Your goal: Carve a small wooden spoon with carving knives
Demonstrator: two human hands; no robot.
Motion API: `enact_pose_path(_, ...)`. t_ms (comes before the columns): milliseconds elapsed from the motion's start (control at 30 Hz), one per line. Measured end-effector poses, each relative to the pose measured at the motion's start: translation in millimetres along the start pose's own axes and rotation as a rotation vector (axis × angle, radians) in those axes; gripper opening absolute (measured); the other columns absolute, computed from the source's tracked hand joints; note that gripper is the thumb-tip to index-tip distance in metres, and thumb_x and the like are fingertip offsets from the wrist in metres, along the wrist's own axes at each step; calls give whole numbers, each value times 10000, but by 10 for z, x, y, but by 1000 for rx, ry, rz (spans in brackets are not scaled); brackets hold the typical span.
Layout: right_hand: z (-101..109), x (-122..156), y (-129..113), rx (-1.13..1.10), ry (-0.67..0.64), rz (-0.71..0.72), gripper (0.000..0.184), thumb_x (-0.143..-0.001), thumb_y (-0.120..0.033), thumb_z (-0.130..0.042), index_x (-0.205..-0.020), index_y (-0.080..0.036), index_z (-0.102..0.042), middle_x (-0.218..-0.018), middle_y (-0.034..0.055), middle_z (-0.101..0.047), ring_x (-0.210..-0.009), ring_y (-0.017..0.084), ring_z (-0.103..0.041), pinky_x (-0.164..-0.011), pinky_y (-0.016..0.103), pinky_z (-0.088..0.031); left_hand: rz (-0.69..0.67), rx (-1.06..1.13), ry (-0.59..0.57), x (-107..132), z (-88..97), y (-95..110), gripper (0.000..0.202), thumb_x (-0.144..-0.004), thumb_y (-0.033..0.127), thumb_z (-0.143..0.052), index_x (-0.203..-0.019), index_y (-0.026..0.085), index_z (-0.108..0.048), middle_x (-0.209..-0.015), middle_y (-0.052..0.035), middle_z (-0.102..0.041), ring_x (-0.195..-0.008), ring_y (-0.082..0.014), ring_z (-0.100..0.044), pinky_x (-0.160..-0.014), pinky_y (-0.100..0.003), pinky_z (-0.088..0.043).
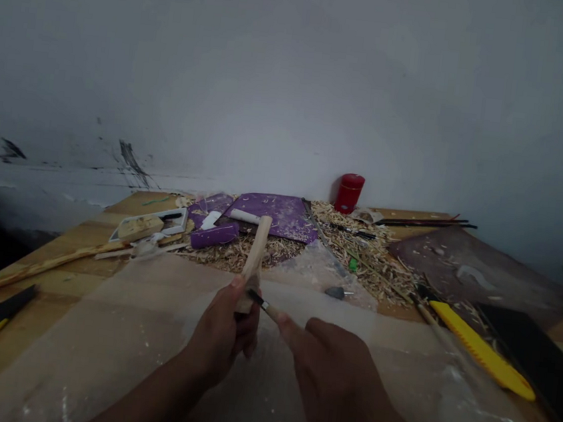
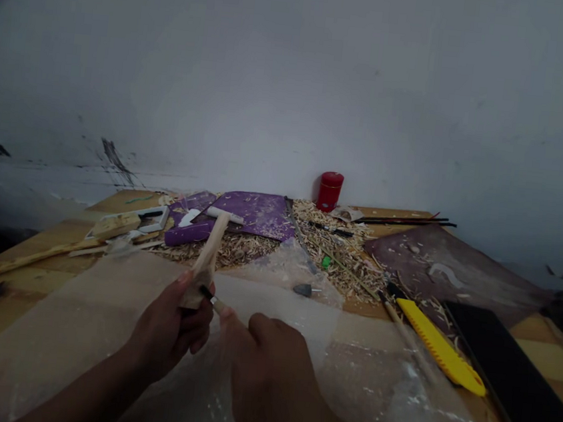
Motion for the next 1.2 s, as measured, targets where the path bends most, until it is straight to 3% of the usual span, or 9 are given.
enact_pose_path(67,0,-7,40,-217,-40,-116,321,-873,-107,-361,-1104,-164,-578,-720,41,-625,-615,154,-570,-548,256,-434,-6,14,0,7,-13,8,424,-764,582,-389,-677,176,-476,-366,105,-264,-286,-53,-215,-295,-202,-297)
enact_pose_path(133,-7,-10,48,-265,-56,-151,324,-876,-103,-371,-1124,-185,-561,-762,32,-630,-660,147,-581,-583,252,-444,-1,26,17,13,-19,7,416,-761,575,-398,-676,176,-476,-363,105,-264,-287,-54,-221,-294,-200,-297)
enact_pose_path(333,-11,-11,-48,193,53,126,294,-888,-142,-373,-1038,-87,-620,-607,57,-572,-485,196,-490,-418,302,-355,59,37,12,4,5,18,433,-765,586,-381,-683,175,-494,-355,101,-283,-277,-58,-237,-288,-195,-289)
enact_pose_path(633,205,-2,165,238,-71,120,314,-911,-174,-369,-1169,-188,-546,-636,15,-524,-558,182,-482,-473,289,-356,70,-60,-127,-128,92,76,464,-785,538,-364,-496,181,-431,-335,104,-199,-270,-45,-167,-325,-213,-302)
enact_pose_path(733,290,-56,347,69,-2,-53,302,-881,-246,-464,-1173,-224,-537,-645,-3,-533,-561,160,-502,-504,271,-385,85,-97,-219,-184,145,72,460,-788,531,-352,-486,187,-407,-347,103,-197,-276,-45,-158,-350,-222,-316)
enact_pose_path(900,217,-86,669,-539,105,-658,415,-855,-398,-493,-1231,-226,-455,-564,-65,-452,-434,115,-423,-418,228,-350,120,-263,-435,-152,180,27,413,-755,488,-443,-484,181,-389,-383,87,-267,-310,-40,-201,-349,-201,-222)
enact_pose_path(1033,134,-70,697,-720,3,-718,306,-827,-465,-503,-953,-198,-584,-558,-66,-433,-399,88,-383,-368,206,-292,157,-336,-518,-77,156,30,400,-735,481,-499,-493,175,-412,-398,75,-305,-316,-40,-214,-332,-194,-156)
enact_pose_path(1100,130,-73,666,-729,-58,-724,242,-796,-427,-557,-795,-189,-597,-545,-65,-426,-409,80,-374,-371,198,-272,178,-304,-463,-73,141,43,404,-757,484,-465,-496,177,-427,-382,79,-296,-293,-39,-192,-329,-202,-162)
enact_pose_path(1200,136,-95,635,-734,-135,-724,147,-736,-326,-626,-793,-193,-598,-546,-71,-428,-427,81,-370,-381,193,-277,198,-215,-347,-109,122,59,428,-785,494,-400,-494,182,-428,-339,88,-272,-259,-39,-186,-342,-214,-233)
Point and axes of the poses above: each hand's wrist, its own x-axis away from the middle knuckle, its own z-axis out of the back of the hand, y = z × x, the point moved 1 cm from there along -x, towards the middle knuckle
